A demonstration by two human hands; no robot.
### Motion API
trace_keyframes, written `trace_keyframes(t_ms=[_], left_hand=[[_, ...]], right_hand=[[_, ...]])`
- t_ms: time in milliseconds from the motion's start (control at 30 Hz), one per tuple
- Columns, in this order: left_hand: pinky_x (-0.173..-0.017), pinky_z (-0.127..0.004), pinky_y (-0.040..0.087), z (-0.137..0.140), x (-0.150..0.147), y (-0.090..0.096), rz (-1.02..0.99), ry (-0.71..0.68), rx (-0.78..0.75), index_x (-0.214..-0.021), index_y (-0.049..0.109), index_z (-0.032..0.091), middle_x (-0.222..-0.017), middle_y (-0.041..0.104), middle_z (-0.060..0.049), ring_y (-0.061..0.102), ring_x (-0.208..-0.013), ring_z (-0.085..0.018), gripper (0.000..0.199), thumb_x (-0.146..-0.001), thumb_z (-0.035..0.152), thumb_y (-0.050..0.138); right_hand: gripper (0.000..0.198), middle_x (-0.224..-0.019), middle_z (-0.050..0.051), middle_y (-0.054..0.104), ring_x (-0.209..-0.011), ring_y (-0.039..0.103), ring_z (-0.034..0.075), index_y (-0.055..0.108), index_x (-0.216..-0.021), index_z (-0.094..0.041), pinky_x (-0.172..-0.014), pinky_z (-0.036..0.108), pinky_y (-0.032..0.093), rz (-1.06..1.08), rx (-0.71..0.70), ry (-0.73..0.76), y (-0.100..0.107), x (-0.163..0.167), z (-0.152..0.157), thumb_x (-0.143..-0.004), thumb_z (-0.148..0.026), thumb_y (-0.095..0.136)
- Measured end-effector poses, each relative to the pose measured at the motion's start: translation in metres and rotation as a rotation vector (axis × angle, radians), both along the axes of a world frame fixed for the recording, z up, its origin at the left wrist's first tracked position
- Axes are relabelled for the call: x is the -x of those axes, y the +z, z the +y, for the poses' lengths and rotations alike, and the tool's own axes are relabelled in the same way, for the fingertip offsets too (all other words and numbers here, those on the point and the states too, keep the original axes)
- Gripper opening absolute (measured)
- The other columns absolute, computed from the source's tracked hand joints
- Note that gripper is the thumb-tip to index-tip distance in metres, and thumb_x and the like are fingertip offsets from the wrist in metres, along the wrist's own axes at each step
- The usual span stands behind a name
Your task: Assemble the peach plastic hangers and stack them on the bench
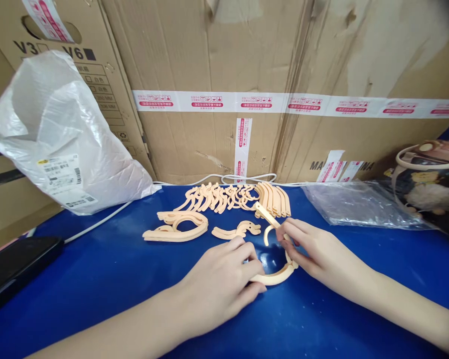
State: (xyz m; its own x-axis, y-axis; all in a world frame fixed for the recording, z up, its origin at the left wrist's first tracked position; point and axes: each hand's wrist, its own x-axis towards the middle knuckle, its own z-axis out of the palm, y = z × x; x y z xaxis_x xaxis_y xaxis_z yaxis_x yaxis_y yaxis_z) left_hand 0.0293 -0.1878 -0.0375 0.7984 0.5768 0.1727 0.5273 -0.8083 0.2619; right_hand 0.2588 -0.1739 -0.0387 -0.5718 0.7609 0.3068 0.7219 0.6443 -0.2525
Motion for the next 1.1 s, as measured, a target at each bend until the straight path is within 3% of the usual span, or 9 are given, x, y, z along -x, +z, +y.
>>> trace_keyframes(t_ms=[100, 200, 267, 367, 433, 667, 833, 1000, 1100], left_hand=[[-0.079, -0.033, 0.043, 0.008, 0.001, 0.002, -0.061, 0.039, 0.041, -0.097, 0.064, 0.018, -0.096, 0.06, -0.004, 0.053, -0.093, -0.021, 0.019, -0.093, 0.032, 0.051], [-0.086, -0.035, 0.042, 0.019, 0.001, 0.003, -0.107, 0.147, 0.026, -0.1, 0.063, 0.017, -0.101, 0.061, -0.005, 0.053, -0.097, -0.021, 0.029, -0.099, 0.031, 0.038], [-0.093, -0.038, 0.04, 0.028, 0.0, 0.001, -0.098, 0.191, -0.017, -0.111, 0.061, 0.016, -0.114, 0.06, -0.008, 0.051, -0.107, -0.022, 0.035, -0.101, 0.027, 0.029], [-0.101, -0.041, 0.035, 0.039, -0.001, -0.003, -0.043, 0.172, -0.048, -0.129, 0.051, 0.015, -0.132, 0.053, -0.01, 0.048, -0.119, -0.024, 0.038, -0.101, 0.027, 0.028], [-0.101, -0.042, 0.035, 0.04, 0.0, -0.004, -0.021, 0.161, -0.045, -0.13, 0.051, 0.014, -0.132, 0.055, -0.01, 0.05, -0.119, -0.025, 0.04, -0.1, 0.026, 0.026], [-0.099, -0.046, 0.04, 0.027, 0.01, -0.004, 0.059, 0.175, -0.062, -0.133, 0.049, 0.014, -0.136, 0.053, -0.01, 0.054, -0.116, -0.027, 0.046, -0.088, 0.01, 0.041], [-0.101, -0.045, 0.043, 0.033, 0.01, -0.018, 0.07, 0.191, -0.073, -0.135, 0.045, 0.015, -0.139, 0.05, -0.01, 0.05, -0.124, -0.026, 0.057, -0.081, -0.005, 0.039], [-0.099, -0.042, 0.046, 0.038, 0.01, -0.018, 0.015, 0.208, -0.068, -0.133, 0.045, 0.014, -0.135, 0.054, -0.01, 0.053, -0.121, -0.023, 0.069, -0.07, -0.011, 0.035], [-0.099, -0.04, 0.046, 0.036, 0.013, -0.01, -0.042, 0.236, -0.078, -0.132, 0.044, 0.015, -0.129, 0.057, -0.009, 0.055, -0.118, -0.02, 0.072, -0.067, -0.013, 0.032]], right_hand=[[0.016, -0.087, 0.005, 0.057, -0.077, 0.057, 0.018, 0.048, -0.092, -0.02, -0.066, 0.029, 0.048, -0.047, -0.03, -0.021, -0.003, -0.004, 0.002, -0.09, -0.011, 0.036], [0.017, -0.087, 0.006, 0.057, -0.078, 0.057, 0.019, 0.046, -0.094, -0.02, -0.067, 0.031, 0.049, -0.084, -0.016, -0.081, -0.004, -0.006, 0.003, -0.088, -0.008, 0.035], [0.017, -0.086, 0.006, 0.056, -0.077, 0.057, 0.02, 0.045, -0.092, -0.02, -0.067, 0.032, 0.049, -0.112, -0.004, -0.112, -0.005, -0.007, 0.004, -0.087, -0.007, 0.035], [0.017, -0.086, 0.007, 0.055, -0.077, 0.057, 0.02, 0.046, -0.09, -0.019, -0.067, 0.032, 0.049, -0.175, -0.012, -0.117, -0.006, -0.007, 0.005, -0.088, -0.007, 0.034], [0.018, -0.086, 0.007, 0.054, -0.076, 0.056, 0.019, 0.047, -0.089, -0.018, -0.067, 0.031, 0.049, -0.222, -0.025, -0.116, -0.009, -0.008, 0.006, -0.089, -0.006, 0.033], [0.018, -0.083, 0.007, 0.057, -0.073, 0.055, 0.021, 0.054, -0.084, -0.016, -0.066, 0.035, 0.047, -0.382, -0.201, -0.154, -0.01, -0.011, 0.012, -0.092, -0.011, 0.04], [0.02, -0.089, 0.007, 0.058, -0.078, 0.056, 0.021, 0.059, -0.095, -0.017, -0.068, 0.035, 0.047, -0.223, -0.263, 0.004, -0.009, 0.003, -0.001, -0.095, -0.032, 0.045], [0.023, -0.077, 0.004, 0.055, -0.07, 0.056, 0.018, 0.055, -0.08, -0.015, -0.063, 0.03, 0.045, -0.218, -0.265, 0.138, -0.017, 0.013, -0.012, -0.095, -0.016, 0.037], [0.019, -0.074, 0.003, 0.055, -0.064, 0.054, 0.017, 0.053, -0.087, -0.015, -0.056, 0.03, 0.041, -0.258, -0.349, 0.209, -0.018, 0.013, -0.015, -0.095, -0.014, 0.036]])
